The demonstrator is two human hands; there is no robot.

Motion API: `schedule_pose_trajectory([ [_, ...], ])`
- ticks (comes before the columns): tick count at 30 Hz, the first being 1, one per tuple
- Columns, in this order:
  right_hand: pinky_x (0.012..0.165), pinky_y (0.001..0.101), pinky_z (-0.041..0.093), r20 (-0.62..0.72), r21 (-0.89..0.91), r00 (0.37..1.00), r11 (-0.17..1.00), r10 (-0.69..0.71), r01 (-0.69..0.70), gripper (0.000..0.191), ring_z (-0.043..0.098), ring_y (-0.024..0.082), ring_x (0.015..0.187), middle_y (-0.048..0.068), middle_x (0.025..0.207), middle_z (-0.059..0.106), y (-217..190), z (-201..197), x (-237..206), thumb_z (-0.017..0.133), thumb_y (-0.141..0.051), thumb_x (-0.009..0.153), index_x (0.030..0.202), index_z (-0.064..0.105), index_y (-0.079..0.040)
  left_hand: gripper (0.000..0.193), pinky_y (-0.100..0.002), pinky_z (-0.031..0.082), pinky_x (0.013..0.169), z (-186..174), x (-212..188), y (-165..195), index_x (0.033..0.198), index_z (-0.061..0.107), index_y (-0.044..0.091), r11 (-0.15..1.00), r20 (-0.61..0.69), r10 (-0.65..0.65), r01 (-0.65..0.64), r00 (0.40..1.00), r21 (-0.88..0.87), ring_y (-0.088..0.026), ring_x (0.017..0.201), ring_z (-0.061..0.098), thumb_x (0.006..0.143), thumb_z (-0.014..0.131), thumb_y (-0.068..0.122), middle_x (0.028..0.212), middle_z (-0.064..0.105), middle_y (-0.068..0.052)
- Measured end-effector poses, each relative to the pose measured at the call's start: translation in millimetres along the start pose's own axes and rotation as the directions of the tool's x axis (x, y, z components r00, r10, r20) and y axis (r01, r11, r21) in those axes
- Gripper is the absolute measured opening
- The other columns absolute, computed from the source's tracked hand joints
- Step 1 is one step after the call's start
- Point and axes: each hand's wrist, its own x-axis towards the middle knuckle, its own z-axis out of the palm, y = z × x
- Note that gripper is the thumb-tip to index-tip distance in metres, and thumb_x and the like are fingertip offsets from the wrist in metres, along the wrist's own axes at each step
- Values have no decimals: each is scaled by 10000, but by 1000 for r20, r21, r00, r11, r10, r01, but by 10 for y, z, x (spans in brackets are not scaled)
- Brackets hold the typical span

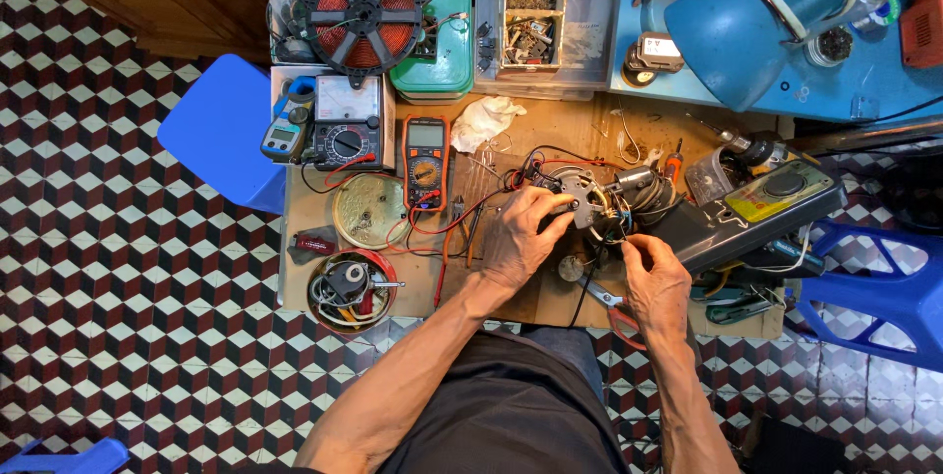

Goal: The person works on an electric motor at a cluttered workbench, holding the motor housing and manipulating its wires and internal parts by hand. They use a small flashlight to view inside the motor, handle a screwdriver, and finally use a power drill on the motor assembly.

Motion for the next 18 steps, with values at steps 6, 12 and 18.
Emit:
schedule_pose_trajectory([
  [6, 713, 304, 548, 2, -5, 1000, 1000, 1, -1, 246, 696, 163, 794, 109, 996, 752, -67, -18, -22, 684, -205, 980, 1132, 734, -17, 179, -370, 571, 787, 85, 114, -6, 1046, 764, 138, 996, 4, 54, -54, 999, 74, -236, 917, 679, 875, 777, 190, 960, 670, -41],
  [12, 565, 319, 546, 48, 40, 986, 986, 160, -161, 254, 655, 172, 658, 92, 953, 726, -188, -98, -69, 653, -215, 981, 1147, 730, -39, 113, -353, 574, 779, 145, 117, -47, 951, 764, 130, 994, -8, 60, -59, 998, 94, -214, 891, 678, 870, 785, 204, 915, 680, -16],
  [18, 619, 304, 543, 46, 8, 996, 997, 81, -82, 251, 664, 148, 708, 86, 972, 732, -186, -99, -81, 646, -209, 990, 1148, 729, -32, 111, -354, 573, 775, 128, 124, -49, 928, 758, 121, 988, -3, 95, -94, 995, 119, -210, 900, 677, 859, 789, 203, 908, 678, -13],
])
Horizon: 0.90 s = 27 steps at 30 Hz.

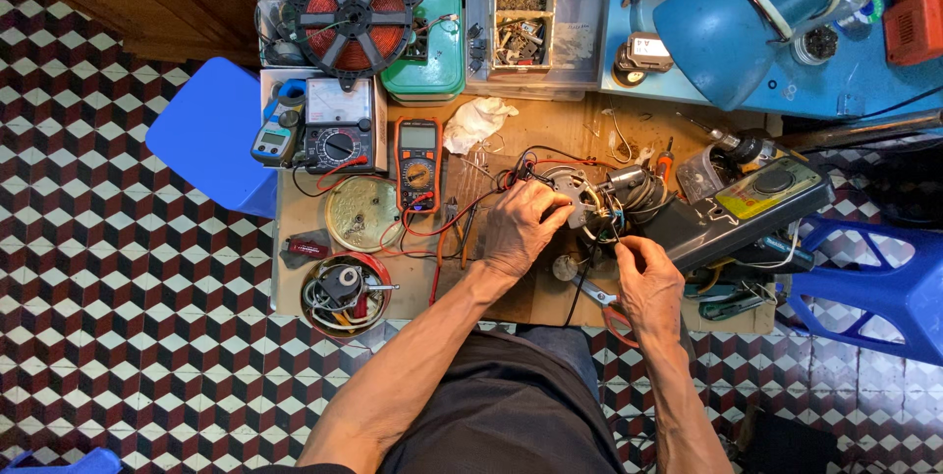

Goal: The person works on an electric motor at a cluttered workbench, holding the motor housing and manipulating its wires and internal parts by hand. They use a small flashlight to view inside the motor, handle a screwdriver, and finally use a power drill on the motor assembly.

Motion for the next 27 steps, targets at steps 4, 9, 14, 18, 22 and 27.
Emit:
schedule_pose_trajectory([
  [4, 677, 306, 538, -8, -15, 999, 999, -39, 39, 249, 673, 157, 755, 93, 988, 732, 38, 27, 9, 652, -207, 992, 1138, 731, -21, 108, -352, 572, 770, -39, 19, -17, 947, 752, 104, 999, 29, 46, -47, 999, 15, -215, 915, 676, 872, 782, 176, 940, 688, -24],
  [9, 709, 306, 543, -18, -29, 997, 997, -71, 71, 247, 686, 156, 787, 99, 1007, 741, 47, 46, 33, 659, -204, 987, 1134, 729, -18, 124, -347, 571, 807, -56, 25, -14, 989, 752, 104, 996, 18, 88, -88, 996, -11, -221, 939, 673, 881, 769, 162, 984, 702, -30],
  [14, 705, 326, 542, -16, 17, 999, 999, 45, -44, 295, 684, 192, 782, 137, 951, 748, 144, 35, -1, 682, -223, 977, 1191, 703, -23, 130, -362, 560, 833, -70, 27, -9, 979, 741, 98, 990, 4, 137, -137, 991, 17, -245, 958, 667, 865, 771, 154, 990, 694, -49],
  [18, 715, 315, 564, -13, 46, 999, 998, 44, -43, 346, 708, 171, 841, 120, 975, 750, 392, 81, -139, 685, -248, 945, 1194, 664, -9, 125, -378, 548, 833, -80, 60, 14, 957, 731, 98, 986, 44, 157, -159, 987, 44, -253, 961, 668, 862, 783, 160, 978, 690, -52],
  [22, 755, 358, 567, 144, -41, 986, 996, 83, -78, 347, 734, 234, 839, 149, 943, 762, 691, 407, -287, 683, -264, 932, 1161, 684, -3, 93, -368, 553, 806, -159, 31, 51, 924, 712, 103, 994, 29, 108, -108, 994, -6, -246, 937, 684, 880, 775, 154, 956, 685, -47],
  [27, 780, 412, 561, 267, -108, 964, 994, 20, 9, 384, 733, 314, 862, 187, 967, 759, 912, 884, -315, 688, -264, 890, 1177, 663, -9, 94, -321, 544, 704, -490, -283, -70, 965, 723, 88, 982, -90, -165, 156, 982, -104, -197, 821, 686, 912, 763, 154, 937, 709, -45],
])
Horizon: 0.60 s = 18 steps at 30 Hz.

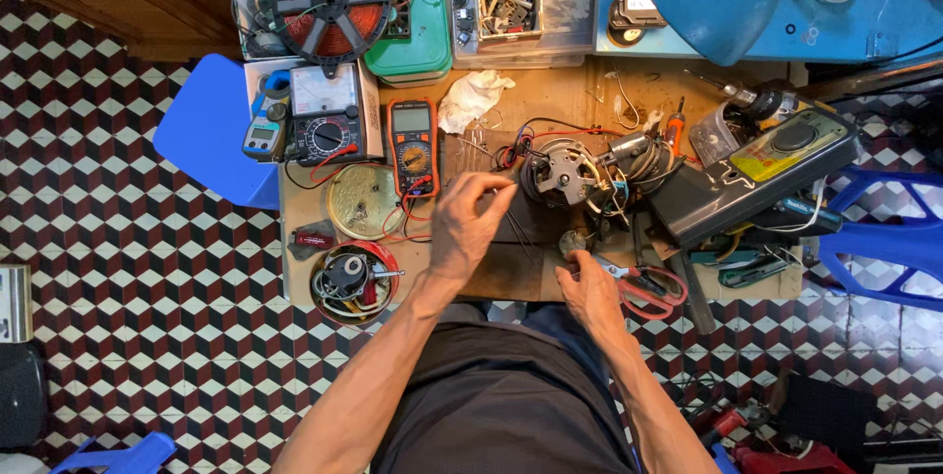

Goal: The person works on an electric motor at a cluttered workbench, holding the motor housing and manipulating its wires and internal parts by hand. They use a small flashlight to view inside the motor, handle a screwdriver, and finally use a power drill on the motor assembly.

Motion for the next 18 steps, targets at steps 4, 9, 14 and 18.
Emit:
schedule_pose_trajectory([
  [4, 790, 419, 554, 13, -3, 999, 1000, -31, 31, 361, 721, 330, 890, 194, 1004, 755, 16, 18, 37, 673, -280, 906, 1151, 679, -14, 159, -290, 525, 638, -200, -262, -243, 981, 748, 75, 928, 62, -372, 372, 926, 7, -146, 693, 685, 916, 753, 220, 779, 724, -51],
  [9, 850, 432, 558, -160, 140, 953, 962, 256, -235, 349, 741, 349, 909, 212, 997, 749, 150, -190, 9, 620, -275, 963, 1199, 692, -27, 272, -293, 532, 645, -143, -537, -479, 968, 755, 42, 873, 82, -487, 488, 869, 5, -125, 694, 718, 942, 705, 308, 769, 761, -70],
  [14, 882, 506, 483, -446, -36, 891, 997, -83, 75, 593, 578, 467, 1098, 320, 1260, 581, 453, -133, 307, 713, -205, 860, 1338, 527, 93, 436, -288, 567, 746, -63, -694, -612, 1002, 777, 42, 852, 162, -510, 522, 845, -44, -136, 810, 759, 1027, 562, 421, 857, 794, -90],
  [18, 961, 524, 475, -382, -157, 923, 988, -56, -5, 554, 561, 469, 1138, 293, 1202, 605, 595, 25, 611, 724, -217, 832, 1281, 550, 57, 476, -305, 558, 747, -20, -757, -668, 1122, 750, 64, 760, 221, -623, 647, 750, -56, -176, 838, 746, 999, 530, 467, 974, 808, -85],
])
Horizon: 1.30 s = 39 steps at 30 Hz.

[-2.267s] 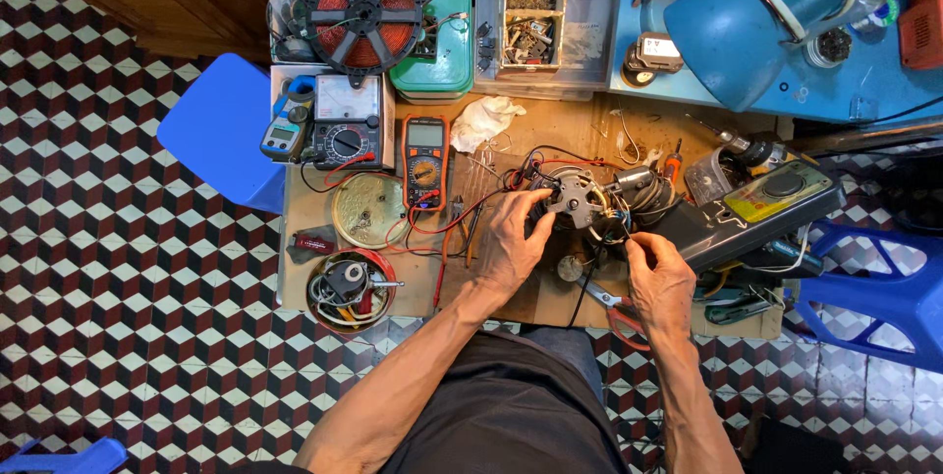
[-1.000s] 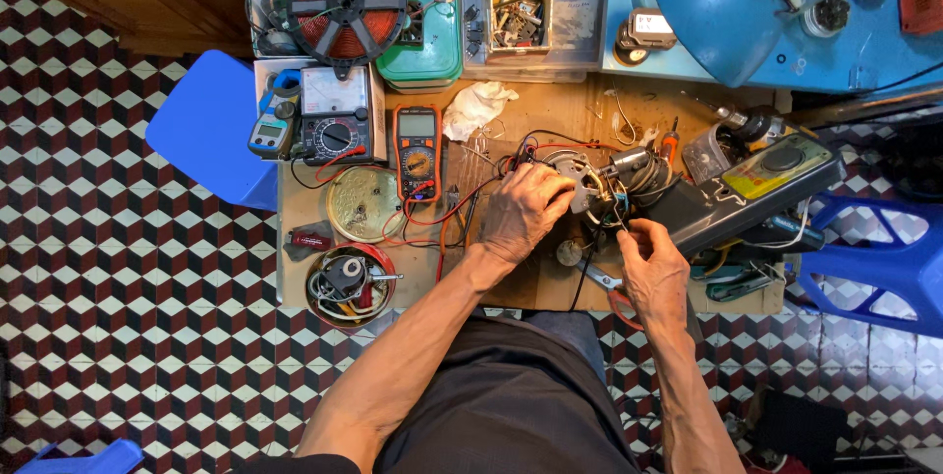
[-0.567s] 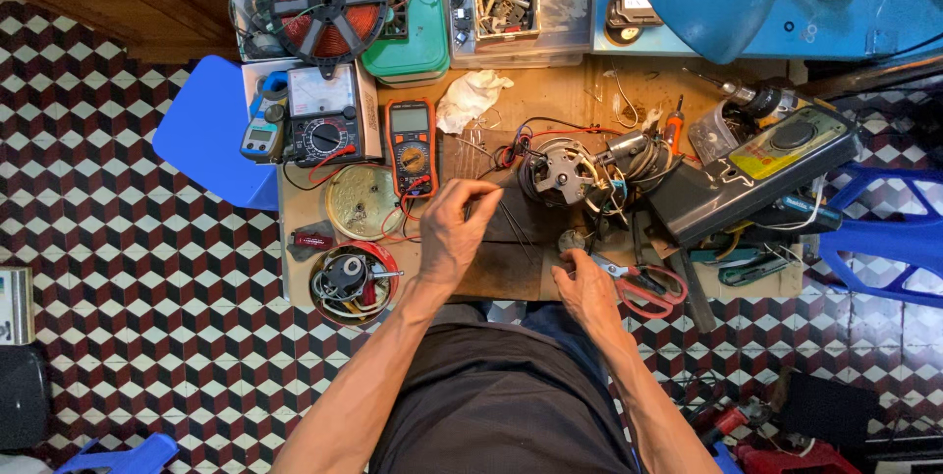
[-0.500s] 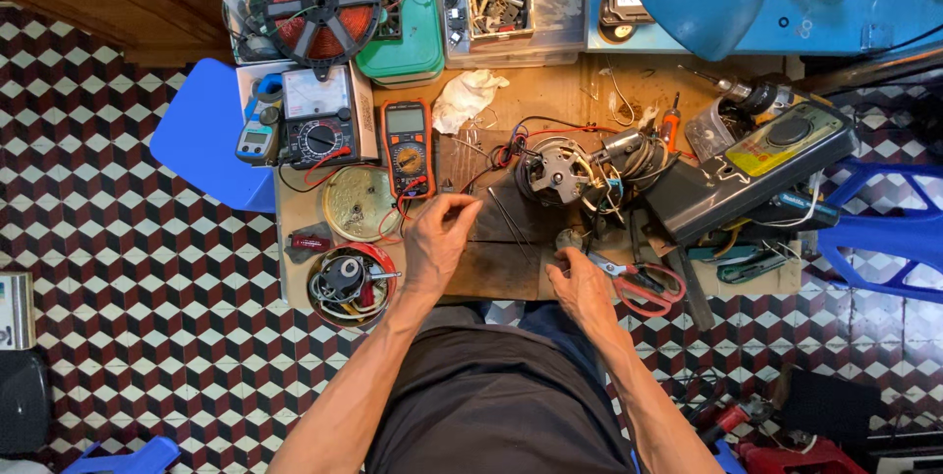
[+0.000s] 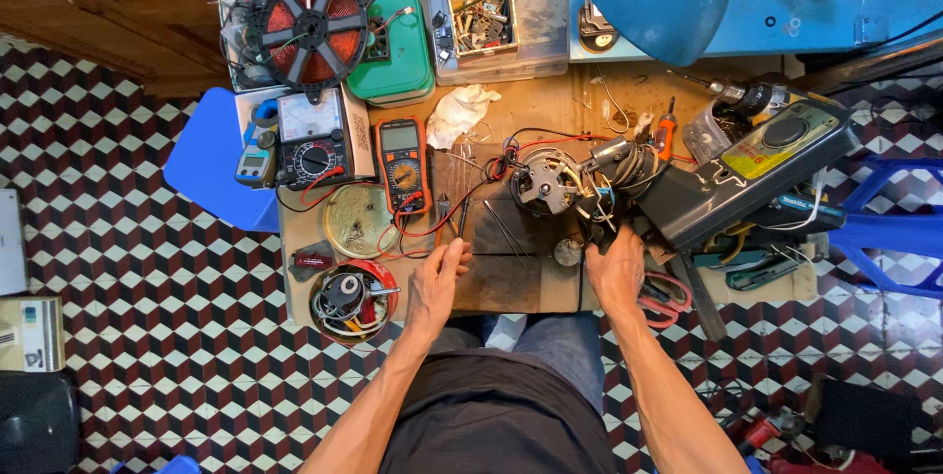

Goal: The person works on an electric motor at a cluttered workbench, holding the motor housing and manipulating its wires and internal parts by hand. They use a small flashlight to view inside the motor, handle a screwdriver, and finally use a power drill on the motor assembly.

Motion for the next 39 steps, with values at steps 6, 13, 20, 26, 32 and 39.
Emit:
schedule_pose_trajectory([
  [6, 907, 534, 500, 63, -106, 989, 987, 131, -123, 516, 605, 478, 1091, 279, 1185, 621, -111, -163, -77, 745, -280, 828, 1198, 580, 40, 465, -312, 569, 770, 22, -36, -75, 1180, 722, 68, 998, 71, -19, 15, 997, 63, -161, 865, 755, 986, 551, 455, 987, 795, -91],
  [13, 901, 496, 529, 89, -151, 936, 933, 341, -326, 540, 667, 428, 1039, 234, 1181, 650, -584, -1180, -727, 754, -324, 828, 1229, 615, 9, 394, -300, 558, 775, 190, -32, 143, 1207, 713, 66, 993, 230, 33, -59, 973, 103, -152, 893, 740, 932, 653, 341, 953, 783, -88],
  [20, 860, 403, 555, -177, 124, 971, 975, -163, 186, 546, 670, 340, 1003, 194, 1155, 623, -1332, -1580, -780, 778, -171, 806, 1285, 585, 7, 362, -278, 580, 803, 365, -162, 520, 1278, 682, 67, 960, 180, 233, -196, 956, -199, -148, 974, 726, 957, 684, 233, 1087, 781, -98],
  [26, 902, 425, 549, -284, 94, 852, 871, -440, 482, 567, 663, 373, 1066, 200, 1151, 635, -1770, -1192, -225, 830, -158, 800, 1286, 585, 1, 518, -313, 609, 784, 359, 67, 867, 1435, 528, 85, 941, 61, 330, -324, 942, -94, -193, 1023, 718, 941, 654, 178, 1170, 704, -144],
  [32, 886, 428, 546, -289, 19, 849, 885, -441, 466, 585, 665, 364, 1027, 186, 1119, 647, -1836, -1047, -103, 881, -211, 786, 1261, 604, -11, 466, -404, 517, 1066, 431, 294, 920, 1395, 587, 16, 801, -11, 599, -598, 801, 25, -338, 1285, 628, 940, 652, 96, 1376, 639, -202],
  [39, 889, 435, 502, -299, -99, 838, 888, -456, 449, 626, 640, 338, 1038, 161, 1117, 649, -1805, -984, -62, 909, -271, 775, 1257, 613, -2, 468, -421, 474, 1131, 465, 358, 868, 1399, 567, 9, 751, 49, 655, -657, 754, 64, -380, 1326, 581, 933, 603, 39, 1408, 590, -216],
])
